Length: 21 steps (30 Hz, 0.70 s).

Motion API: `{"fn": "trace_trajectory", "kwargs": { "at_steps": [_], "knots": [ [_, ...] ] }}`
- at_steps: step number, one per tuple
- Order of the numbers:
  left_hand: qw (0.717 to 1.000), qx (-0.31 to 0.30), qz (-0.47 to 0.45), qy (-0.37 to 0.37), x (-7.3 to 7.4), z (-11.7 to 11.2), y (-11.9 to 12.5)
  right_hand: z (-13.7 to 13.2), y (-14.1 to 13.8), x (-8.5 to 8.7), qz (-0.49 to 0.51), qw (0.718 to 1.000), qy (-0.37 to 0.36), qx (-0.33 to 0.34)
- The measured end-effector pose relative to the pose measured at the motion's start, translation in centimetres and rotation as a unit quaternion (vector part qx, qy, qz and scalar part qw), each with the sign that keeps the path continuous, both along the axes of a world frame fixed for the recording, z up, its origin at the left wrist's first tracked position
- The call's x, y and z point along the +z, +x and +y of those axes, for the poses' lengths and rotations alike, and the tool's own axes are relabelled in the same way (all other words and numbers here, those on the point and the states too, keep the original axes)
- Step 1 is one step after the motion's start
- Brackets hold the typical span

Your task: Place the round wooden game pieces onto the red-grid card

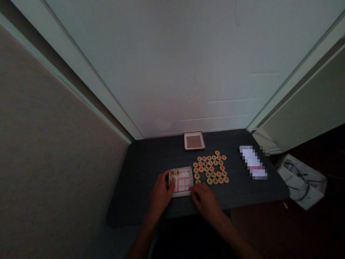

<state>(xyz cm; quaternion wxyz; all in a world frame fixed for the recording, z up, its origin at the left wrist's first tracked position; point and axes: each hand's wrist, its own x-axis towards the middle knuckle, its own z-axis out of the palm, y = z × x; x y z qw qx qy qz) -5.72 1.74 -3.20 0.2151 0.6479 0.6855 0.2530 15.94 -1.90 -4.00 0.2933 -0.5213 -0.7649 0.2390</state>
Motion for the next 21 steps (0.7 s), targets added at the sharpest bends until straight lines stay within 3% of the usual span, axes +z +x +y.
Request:
{"fn": "trace_trajectory", "kwargs": {
  "at_steps": [21],
  "knots": [
    [0.999,-0.036,-0.023,-0.003,0.2,-0.69,-0.33,-0.01,0.09,-0.38,0.013,1.0,0.012,0.004]
  ]
}}
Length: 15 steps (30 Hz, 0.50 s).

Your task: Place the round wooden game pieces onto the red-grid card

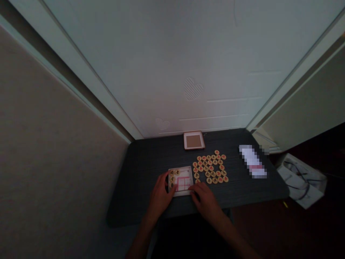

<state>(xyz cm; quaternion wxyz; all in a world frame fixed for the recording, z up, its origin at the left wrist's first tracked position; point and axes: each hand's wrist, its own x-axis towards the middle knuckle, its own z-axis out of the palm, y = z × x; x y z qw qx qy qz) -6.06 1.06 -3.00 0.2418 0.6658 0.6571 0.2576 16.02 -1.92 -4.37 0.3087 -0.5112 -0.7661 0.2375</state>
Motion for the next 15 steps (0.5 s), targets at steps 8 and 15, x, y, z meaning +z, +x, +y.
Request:
{"fn": "trace_trajectory", "kwargs": {
  "at_steps": [8,15],
  "knots": [
    [1.0,0.015,0.003,0.011,0.2,0.1,0.5,-0.1,0.1,-0.2,0.008,1.0,-0.01,0.001],
    [0.993,0.097,0.058,-0.019,0.2,1.1,1.6,0.0,0.1,0.1,0.005,1.0,-0.005,0.003]
  ]
}}
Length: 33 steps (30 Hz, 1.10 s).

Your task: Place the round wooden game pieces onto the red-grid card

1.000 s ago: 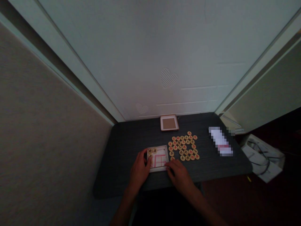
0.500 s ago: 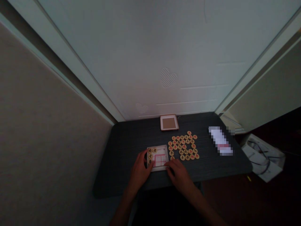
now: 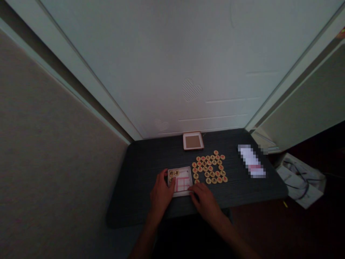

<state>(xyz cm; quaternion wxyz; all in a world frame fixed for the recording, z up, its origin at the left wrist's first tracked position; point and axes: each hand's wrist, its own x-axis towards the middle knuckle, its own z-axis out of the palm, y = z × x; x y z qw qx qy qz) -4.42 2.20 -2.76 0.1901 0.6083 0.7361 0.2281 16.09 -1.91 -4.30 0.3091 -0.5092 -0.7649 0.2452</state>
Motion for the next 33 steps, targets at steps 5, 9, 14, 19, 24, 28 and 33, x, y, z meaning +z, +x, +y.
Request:
{"fn": "trace_trajectory", "kwargs": {
  "at_steps": [5,9,14,19,24,28,33],
  "knots": [
    [1.0,-0.003,-0.003,0.005,-0.3,0.0,-0.1,0.0,0.0,0.3,-0.006,1.0,0.002,0.0],
    [1.0,-0.013,-0.017,0.016,-0.3,-0.2,-0.4,0.0,-0.1,0.3,-0.005,1.0,0.003,-0.002],
    [0.998,-0.042,-0.038,0.019,-0.1,-0.7,-0.7,0.0,0.0,0.2,-0.008,1.0,0.003,0.001],
    [0.997,-0.054,-0.055,0.015,-0.3,-0.9,-1.0,0.1,0.1,0.2,-0.009,1.0,-0.005,0.007],
    [0.997,-0.046,-0.057,0.022,-0.5,-0.9,-1.0,0.1,0.1,0.5,-0.005,1.0,-0.007,0.009],
    [0.997,-0.053,-0.06,0.024,-0.6,-0.9,-1.0,-0.1,0.1,0.8,0.0,1.0,-0.017,0.013],
    [0.997,-0.051,-0.06,0.025,-0.7,-0.8,-1.1,-0.2,0.2,0.8,0.026,0.999,-0.011,0.015]
  ]
}}
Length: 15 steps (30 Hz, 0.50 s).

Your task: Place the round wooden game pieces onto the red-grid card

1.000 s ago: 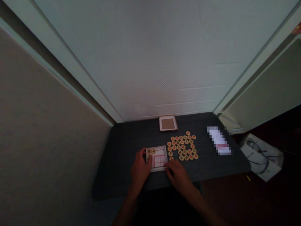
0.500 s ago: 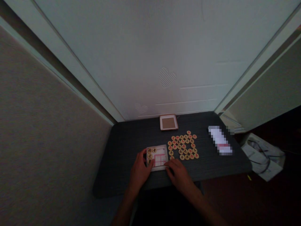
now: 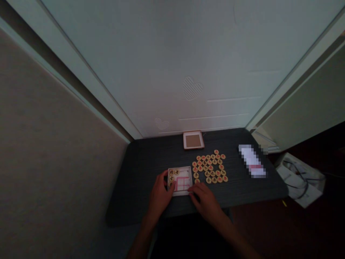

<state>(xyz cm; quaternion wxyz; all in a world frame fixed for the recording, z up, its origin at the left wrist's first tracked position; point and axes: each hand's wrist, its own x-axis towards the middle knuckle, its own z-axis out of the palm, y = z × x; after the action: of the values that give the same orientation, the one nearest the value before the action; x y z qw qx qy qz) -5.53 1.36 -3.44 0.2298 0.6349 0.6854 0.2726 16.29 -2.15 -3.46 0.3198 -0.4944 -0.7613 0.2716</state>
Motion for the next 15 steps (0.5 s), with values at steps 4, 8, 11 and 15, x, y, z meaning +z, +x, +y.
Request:
{"fn": "trace_trajectory", "kwargs": {
  "at_steps": [4,8,11,15],
  "knots": [
    [1.0,0.01,-0.01,0.014,0.1,0.1,-0.3,0.0,0.4,0.1,0.027,1.0,0.002,-0.007],
    [0.999,0.021,-0.019,0.027,0.6,0.1,-0.7,0.2,1.5,0.4,0.037,0.999,0.003,-0.033],
    [0.999,0.02,-0.022,0.027,1.2,0.0,-0.8,0.7,2.8,0.3,0.035,0.997,0.02,-0.061],
    [0.998,0.015,-0.036,0.044,2.0,-0.1,-0.6,1.8,5.1,0.2,0.007,0.994,0.041,-0.106]
  ]
}}
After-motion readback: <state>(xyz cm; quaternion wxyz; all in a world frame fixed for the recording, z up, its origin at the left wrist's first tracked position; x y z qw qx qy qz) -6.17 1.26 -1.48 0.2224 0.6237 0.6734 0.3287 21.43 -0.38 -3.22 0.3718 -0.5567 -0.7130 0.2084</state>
